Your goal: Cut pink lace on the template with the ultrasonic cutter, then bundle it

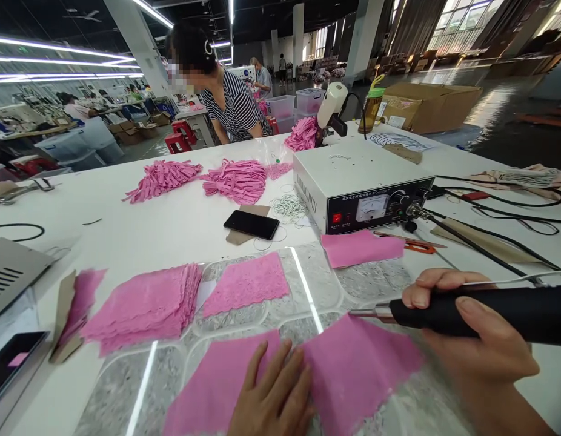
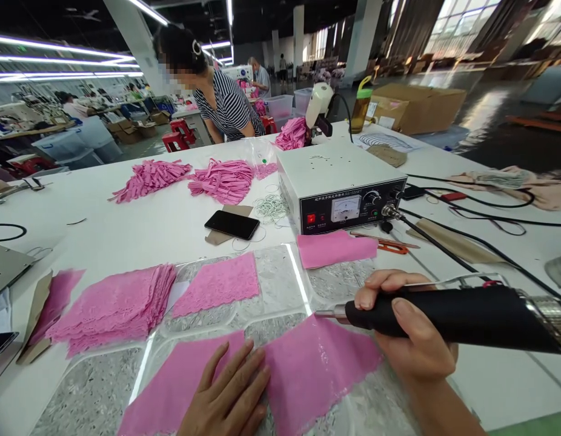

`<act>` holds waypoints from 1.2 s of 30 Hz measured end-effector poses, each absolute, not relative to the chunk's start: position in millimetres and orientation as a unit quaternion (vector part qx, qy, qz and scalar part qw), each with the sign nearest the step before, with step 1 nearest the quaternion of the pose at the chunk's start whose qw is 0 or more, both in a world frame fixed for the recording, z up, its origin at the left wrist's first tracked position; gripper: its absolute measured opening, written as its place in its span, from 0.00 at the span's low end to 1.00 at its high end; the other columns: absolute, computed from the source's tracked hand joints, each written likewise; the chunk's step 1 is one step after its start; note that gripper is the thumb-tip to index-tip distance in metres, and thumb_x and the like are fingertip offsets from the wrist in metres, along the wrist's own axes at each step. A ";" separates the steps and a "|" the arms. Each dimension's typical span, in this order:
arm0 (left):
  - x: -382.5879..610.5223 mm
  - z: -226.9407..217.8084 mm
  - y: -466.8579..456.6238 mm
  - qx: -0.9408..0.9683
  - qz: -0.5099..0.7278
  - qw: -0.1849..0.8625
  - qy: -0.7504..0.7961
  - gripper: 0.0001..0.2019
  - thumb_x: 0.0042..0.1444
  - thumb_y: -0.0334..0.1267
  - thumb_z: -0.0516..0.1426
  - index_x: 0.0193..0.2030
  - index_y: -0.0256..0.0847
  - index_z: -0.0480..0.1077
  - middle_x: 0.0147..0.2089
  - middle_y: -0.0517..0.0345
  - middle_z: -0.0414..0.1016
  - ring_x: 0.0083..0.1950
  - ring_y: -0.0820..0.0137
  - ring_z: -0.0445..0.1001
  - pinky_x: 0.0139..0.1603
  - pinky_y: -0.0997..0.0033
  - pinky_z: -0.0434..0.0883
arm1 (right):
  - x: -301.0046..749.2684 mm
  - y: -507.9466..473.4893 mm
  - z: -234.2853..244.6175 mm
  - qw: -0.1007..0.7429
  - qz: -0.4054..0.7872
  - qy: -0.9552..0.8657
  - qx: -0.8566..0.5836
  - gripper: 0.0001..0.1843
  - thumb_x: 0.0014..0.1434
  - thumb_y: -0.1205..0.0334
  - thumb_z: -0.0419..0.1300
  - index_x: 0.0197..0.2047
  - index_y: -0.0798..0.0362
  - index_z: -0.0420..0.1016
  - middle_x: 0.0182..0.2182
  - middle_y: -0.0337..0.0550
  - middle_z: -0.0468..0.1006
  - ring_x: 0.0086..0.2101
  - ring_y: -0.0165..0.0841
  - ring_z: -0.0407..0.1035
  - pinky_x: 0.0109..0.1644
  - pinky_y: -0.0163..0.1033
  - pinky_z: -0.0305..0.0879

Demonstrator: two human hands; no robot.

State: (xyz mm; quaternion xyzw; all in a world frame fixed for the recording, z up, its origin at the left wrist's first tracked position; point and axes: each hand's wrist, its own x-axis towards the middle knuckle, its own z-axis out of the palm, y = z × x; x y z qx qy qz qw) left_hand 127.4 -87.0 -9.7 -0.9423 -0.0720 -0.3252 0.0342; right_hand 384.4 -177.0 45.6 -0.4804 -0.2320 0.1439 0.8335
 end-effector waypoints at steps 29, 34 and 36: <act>203.8 8.7 -96.5 -0.982 -0.188 -0.001 0.002 0.16 0.68 0.38 0.49 0.57 0.32 0.68 0.56 0.45 0.75 0.61 0.62 0.70 0.61 0.56 0.66 | 394.3 -192.2 49.9 0.862 0.145 -0.139 -0.465 0.06 0.38 0.64 0.62 0.26 0.51 0.74 0.26 0.41 0.69 0.20 0.33 0.65 0.22 0.44 0.68; 205.4 7.7 -98.0 -0.983 -0.183 -0.003 -0.012 0.16 0.68 0.38 0.49 0.56 0.34 0.68 0.57 0.46 0.74 0.63 0.62 0.67 0.62 0.55 0.64 | 393.5 -192.7 44.3 0.861 0.150 -0.137 -0.467 0.07 0.41 0.65 0.61 0.29 0.51 0.74 0.28 0.41 0.68 0.23 0.34 0.66 0.25 0.45 0.69; 206.4 7.6 -98.2 -0.982 -0.187 -0.005 -0.014 0.15 0.68 0.38 0.48 0.55 0.35 0.68 0.57 0.47 0.73 0.63 0.62 0.67 0.62 0.54 0.64 | 393.2 -192.0 42.4 0.859 0.143 -0.142 -0.471 0.07 0.41 0.65 0.61 0.29 0.51 0.73 0.28 0.41 0.69 0.23 0.34 0.66 0.26 0.45 0.70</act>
